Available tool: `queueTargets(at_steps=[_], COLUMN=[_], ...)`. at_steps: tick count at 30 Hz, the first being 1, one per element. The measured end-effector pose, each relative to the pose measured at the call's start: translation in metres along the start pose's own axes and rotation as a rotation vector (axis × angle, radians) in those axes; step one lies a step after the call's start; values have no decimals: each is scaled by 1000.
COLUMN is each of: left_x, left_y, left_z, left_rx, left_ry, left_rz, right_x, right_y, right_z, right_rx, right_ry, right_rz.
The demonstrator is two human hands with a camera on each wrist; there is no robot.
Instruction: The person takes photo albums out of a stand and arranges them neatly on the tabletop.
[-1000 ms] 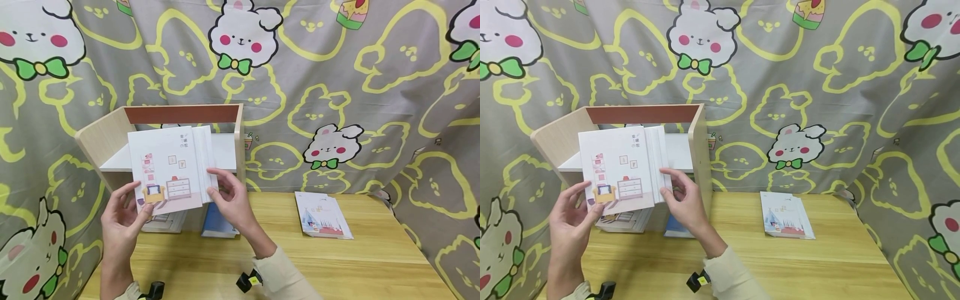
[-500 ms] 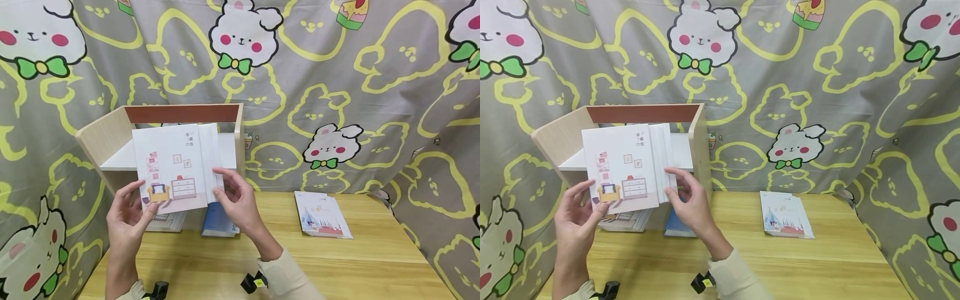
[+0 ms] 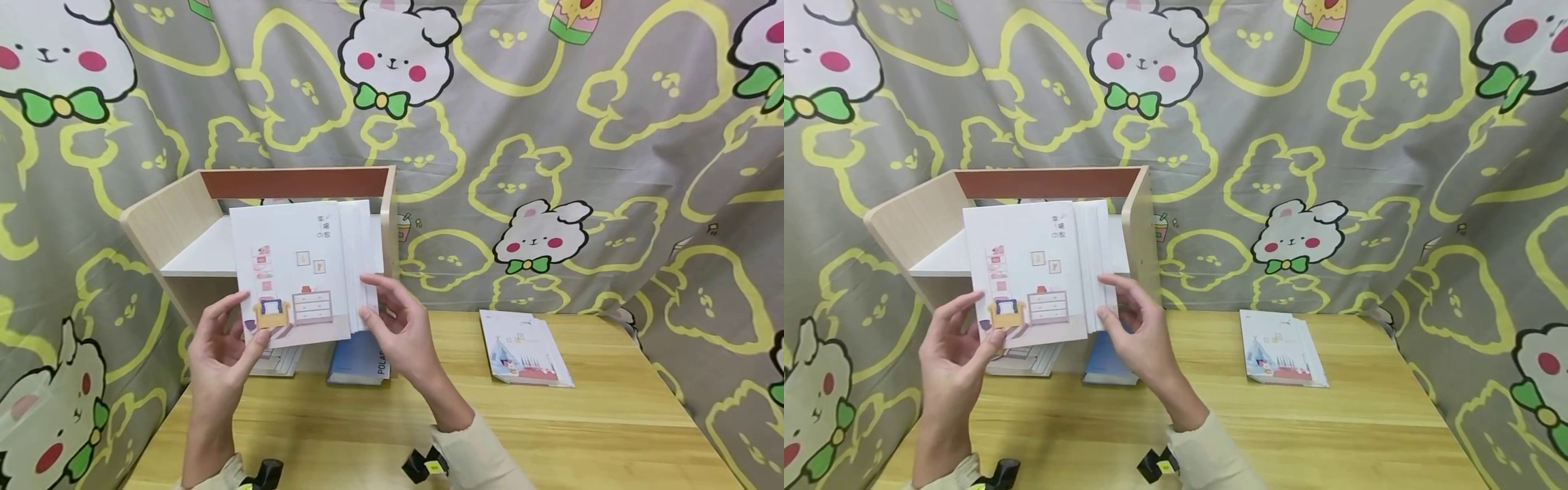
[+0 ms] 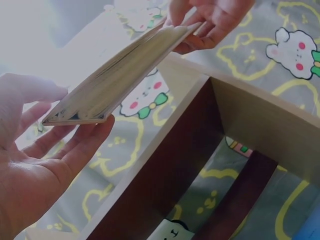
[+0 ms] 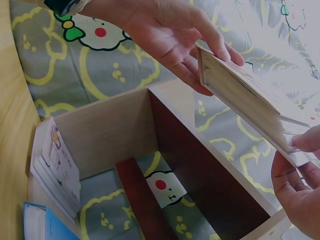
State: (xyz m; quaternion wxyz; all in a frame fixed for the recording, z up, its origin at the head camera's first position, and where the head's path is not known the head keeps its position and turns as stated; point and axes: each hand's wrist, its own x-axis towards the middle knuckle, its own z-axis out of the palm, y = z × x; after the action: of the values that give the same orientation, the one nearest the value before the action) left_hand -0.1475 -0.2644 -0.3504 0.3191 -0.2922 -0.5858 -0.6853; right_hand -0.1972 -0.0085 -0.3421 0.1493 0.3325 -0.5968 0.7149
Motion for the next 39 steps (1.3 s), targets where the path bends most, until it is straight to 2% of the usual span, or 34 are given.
queueTargets(at_steps=[20,39], left_x=[0,-1], left_y=[-3,-11], left_z=[19,29], left_rx=[-6,-3], left_ry=[0,-53], left_rz=[-2,26], right_x=[-6,-15], right_y=[-5,-6], right_z=[-18,-31], right_rx=[9,5], right_ry=[15,45], right_rz=[-19,-31])
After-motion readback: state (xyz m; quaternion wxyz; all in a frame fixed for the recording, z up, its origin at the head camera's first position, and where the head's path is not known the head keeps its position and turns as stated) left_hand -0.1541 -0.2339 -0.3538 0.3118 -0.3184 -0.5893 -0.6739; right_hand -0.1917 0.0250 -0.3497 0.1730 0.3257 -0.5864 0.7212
